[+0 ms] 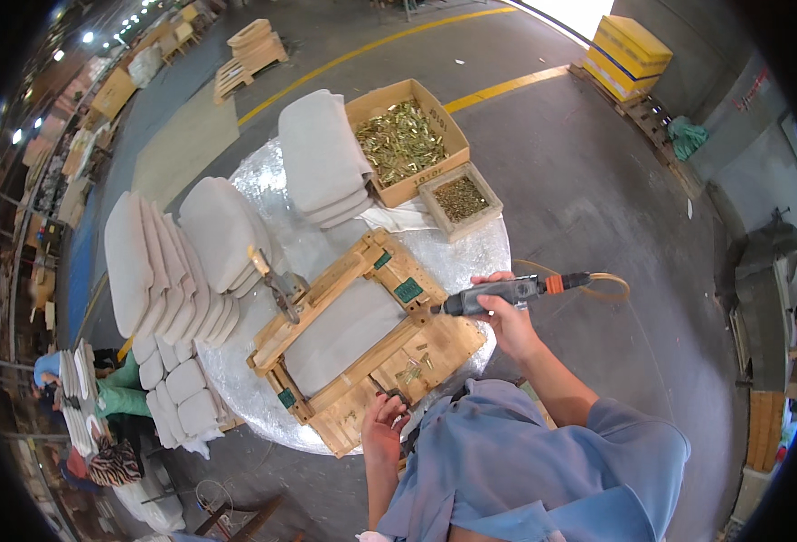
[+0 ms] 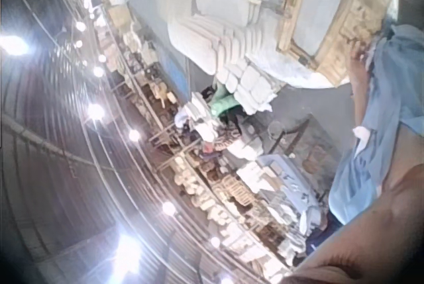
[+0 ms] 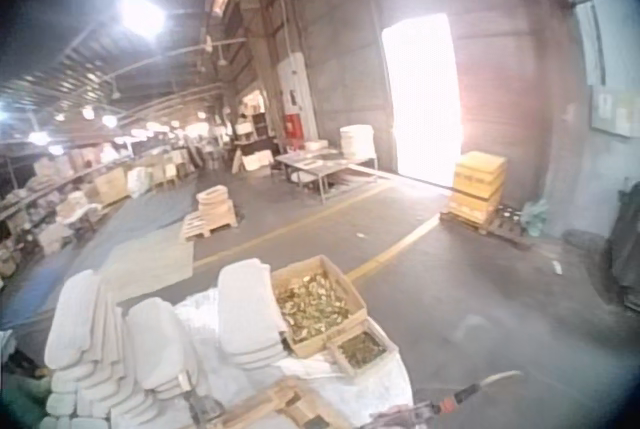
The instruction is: The person assembles a wooden frame with a gray cushion using a pneumatic drill and a clamp. They position the cushion, secure it with the clamp, and drive fasteners into the frame at multiple points. The finished unit is removed and placed on a stack, then a new cushion is loaded to repeat the process.
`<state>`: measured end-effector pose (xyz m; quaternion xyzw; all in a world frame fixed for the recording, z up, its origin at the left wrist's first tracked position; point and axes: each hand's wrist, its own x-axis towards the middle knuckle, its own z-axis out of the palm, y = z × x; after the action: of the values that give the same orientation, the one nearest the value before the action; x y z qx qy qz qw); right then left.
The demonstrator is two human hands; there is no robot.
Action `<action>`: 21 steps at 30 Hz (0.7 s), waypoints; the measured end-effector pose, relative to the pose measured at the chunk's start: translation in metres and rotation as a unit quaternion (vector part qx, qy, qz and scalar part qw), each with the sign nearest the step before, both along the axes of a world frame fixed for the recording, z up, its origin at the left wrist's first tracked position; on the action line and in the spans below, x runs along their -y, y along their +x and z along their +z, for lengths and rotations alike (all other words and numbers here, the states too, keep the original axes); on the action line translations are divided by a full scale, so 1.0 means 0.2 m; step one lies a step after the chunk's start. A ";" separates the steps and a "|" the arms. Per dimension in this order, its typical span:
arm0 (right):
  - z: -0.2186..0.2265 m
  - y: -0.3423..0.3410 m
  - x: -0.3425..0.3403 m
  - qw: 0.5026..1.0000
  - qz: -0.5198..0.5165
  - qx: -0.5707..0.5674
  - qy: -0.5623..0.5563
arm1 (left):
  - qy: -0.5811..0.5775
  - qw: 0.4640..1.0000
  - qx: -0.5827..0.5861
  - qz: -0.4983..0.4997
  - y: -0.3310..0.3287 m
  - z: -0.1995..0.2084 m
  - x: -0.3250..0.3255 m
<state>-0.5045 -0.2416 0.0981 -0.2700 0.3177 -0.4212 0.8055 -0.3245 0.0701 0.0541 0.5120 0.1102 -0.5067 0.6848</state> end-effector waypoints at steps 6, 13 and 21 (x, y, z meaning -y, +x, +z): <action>0.02 0.09 0.33 0.992 -0.101 -0.065 -0.032 | -0.060 0.998 0.002 0.015 0.12 -0.06 0.12; -0.19 0.25 0.72 0.941 -0.255 -0.159 -0.158 | -0.058 0.998 0.016 -0.022 0.22 -0.10 0.25; -0.43 0.32 0.94 0.898 -0.253 -0.265 -0.244 | -0.013 1.000 0.025 -0.007 0.24 -0.13 0.24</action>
<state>-0.4415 -0.4293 0.0122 -0.4702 0.4646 -0.5875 0.4668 -0.2759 0.0220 0.0279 0.5164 0.0827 -0.5000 0.6903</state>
